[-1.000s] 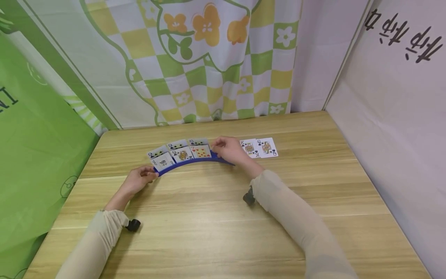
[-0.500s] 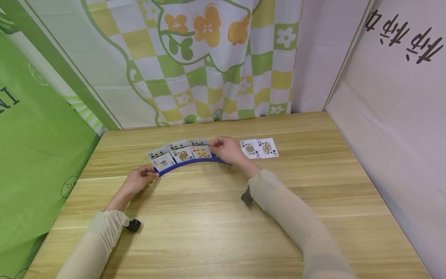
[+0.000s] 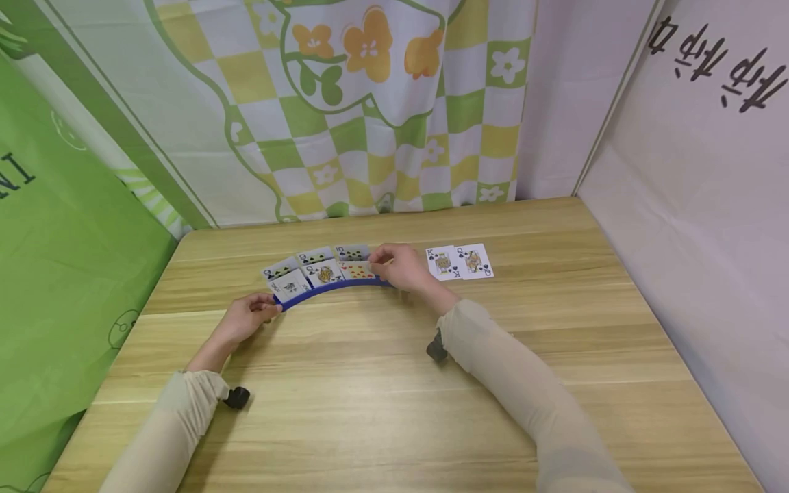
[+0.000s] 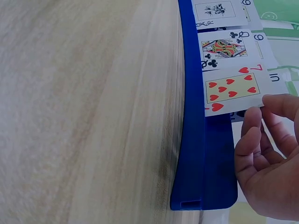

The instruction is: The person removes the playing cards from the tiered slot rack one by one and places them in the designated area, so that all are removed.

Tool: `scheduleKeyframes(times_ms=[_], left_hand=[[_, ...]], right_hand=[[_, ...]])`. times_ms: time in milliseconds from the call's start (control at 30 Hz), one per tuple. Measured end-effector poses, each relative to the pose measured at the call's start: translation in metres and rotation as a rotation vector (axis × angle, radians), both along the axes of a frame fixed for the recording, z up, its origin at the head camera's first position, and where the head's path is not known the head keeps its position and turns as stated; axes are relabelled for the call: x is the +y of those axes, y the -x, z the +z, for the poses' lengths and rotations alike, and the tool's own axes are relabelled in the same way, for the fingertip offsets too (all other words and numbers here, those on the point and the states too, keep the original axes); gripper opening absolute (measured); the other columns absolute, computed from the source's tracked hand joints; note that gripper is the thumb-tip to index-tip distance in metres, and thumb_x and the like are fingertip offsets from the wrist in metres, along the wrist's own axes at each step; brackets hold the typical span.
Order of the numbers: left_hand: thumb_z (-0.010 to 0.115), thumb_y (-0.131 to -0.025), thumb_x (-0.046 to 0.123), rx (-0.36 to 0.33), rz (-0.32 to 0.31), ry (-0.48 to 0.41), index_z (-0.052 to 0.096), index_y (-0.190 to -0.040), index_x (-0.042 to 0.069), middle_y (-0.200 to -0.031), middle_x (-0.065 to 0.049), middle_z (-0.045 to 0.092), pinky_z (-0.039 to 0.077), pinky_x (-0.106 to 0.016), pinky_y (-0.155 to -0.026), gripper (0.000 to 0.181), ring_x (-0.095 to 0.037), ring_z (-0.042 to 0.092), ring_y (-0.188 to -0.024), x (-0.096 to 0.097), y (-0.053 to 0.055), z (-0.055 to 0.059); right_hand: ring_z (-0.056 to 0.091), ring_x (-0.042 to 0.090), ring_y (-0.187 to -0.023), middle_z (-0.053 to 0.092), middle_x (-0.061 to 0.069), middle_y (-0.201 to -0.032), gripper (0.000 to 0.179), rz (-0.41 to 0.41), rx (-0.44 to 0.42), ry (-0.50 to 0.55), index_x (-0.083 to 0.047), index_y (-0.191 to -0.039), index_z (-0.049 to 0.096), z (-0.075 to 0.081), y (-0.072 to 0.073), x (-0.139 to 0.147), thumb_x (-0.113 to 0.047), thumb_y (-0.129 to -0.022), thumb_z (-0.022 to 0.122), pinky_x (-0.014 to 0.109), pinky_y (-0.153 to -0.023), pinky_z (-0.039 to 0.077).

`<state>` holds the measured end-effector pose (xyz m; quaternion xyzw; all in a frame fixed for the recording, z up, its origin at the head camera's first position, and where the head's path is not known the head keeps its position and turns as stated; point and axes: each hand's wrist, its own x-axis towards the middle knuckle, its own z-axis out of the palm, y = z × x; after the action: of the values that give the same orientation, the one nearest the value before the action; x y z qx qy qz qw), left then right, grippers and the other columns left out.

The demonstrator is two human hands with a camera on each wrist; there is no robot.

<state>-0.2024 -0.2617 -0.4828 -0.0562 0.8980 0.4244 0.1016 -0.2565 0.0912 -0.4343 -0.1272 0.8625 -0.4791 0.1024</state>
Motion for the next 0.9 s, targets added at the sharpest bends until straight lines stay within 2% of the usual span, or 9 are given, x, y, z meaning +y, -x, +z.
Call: scheduleKeyframes(times_ms=[267,533,900], left_hand=[[0.065,-0.095,0.023,-0.014,0.01,0.002,0.061,-0.124,0.0,-0.114,-0.02,0.068,0.048,-0.024,-0.07,0.037,-0.017,0.06,-0.085,0.001,0.0,0.001],[0.065,-0.095,0.024,-0.011,0.003,0.005,0.062,-0.123,0.0,-0.113,-0.02,0.068,0.049,-0.024,-0.069,0.038,-0.017,0.06,-0.085,0.0,0.0,0.0],[0.065,-0.096,0.024,-0.008,-0.001,0.004,0.062,-0.122,0.0,-0.114,-0.02,0.068,0.048,-0.025,-0.069,0.036,-0.018,0.06,-0.085,-0.001,0.001,0.001]], right_hand=[[0.067,0.023,-0.083,0.068,0.005,-0.105,0.014,-0.007,0.001,0.002,-0.015,-0.106,0.069,0.004,0.0,0.002,-0.026,-0.098,0.064,0.03,-0.066,0.053],[0.067,0.021,-0.078,0.07,0.005,-0.103,0.014,-0.025,0.05,0.012,-0.014,-0.105,0.07,0.01,0.0,0.004,-0.024,-0.097,0.065,0.03,-0.065,0.052],[0.066,0.022,-0.075,0.07,0.006,-0.097,0.016,-0.013,0.056,0.005,-0.013,-0.107,0.069,0.014,-0.002,0.01,-0.025,-0.097,0.064,0.031,-0.066,0.053]])
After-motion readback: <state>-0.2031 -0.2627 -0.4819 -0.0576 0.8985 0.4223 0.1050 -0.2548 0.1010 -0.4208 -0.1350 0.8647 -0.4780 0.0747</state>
